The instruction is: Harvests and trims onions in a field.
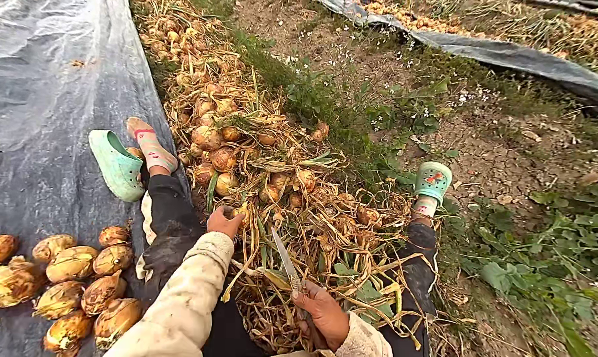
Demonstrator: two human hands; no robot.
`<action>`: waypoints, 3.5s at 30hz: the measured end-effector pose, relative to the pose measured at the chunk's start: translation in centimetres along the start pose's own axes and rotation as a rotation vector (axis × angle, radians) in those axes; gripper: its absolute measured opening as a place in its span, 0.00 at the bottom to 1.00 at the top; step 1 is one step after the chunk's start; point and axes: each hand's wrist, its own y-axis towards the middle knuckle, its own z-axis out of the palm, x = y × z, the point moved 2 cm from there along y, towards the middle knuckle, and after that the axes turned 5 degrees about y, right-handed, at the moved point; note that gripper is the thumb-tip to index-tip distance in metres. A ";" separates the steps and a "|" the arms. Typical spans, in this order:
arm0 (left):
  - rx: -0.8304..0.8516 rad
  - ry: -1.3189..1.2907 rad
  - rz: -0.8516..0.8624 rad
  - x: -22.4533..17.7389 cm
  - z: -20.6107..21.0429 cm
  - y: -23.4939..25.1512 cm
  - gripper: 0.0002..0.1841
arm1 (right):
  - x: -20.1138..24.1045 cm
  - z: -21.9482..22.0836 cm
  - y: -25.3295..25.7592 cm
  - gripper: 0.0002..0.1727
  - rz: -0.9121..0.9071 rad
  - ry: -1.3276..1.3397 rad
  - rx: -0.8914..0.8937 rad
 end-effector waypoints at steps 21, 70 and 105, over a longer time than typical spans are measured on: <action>0.442 0.276 0.401 1.3 -5.4 -15.7 0.52 | 3.4 3.8 1.9 0.18 -0.106 -0.287 0.154; 0.621 -1.366 -0.144 -3.0 1.6 -16.0 0.39 | 6.8 1.3 -0.4 0.35 -0.668 -0.518 -0.301; 0.339 0.793 0.561 -11.5 7.2 4.9 0.30 | 0.3 -2.2 0.7 0.27 0.091 0.106 -0.270</action>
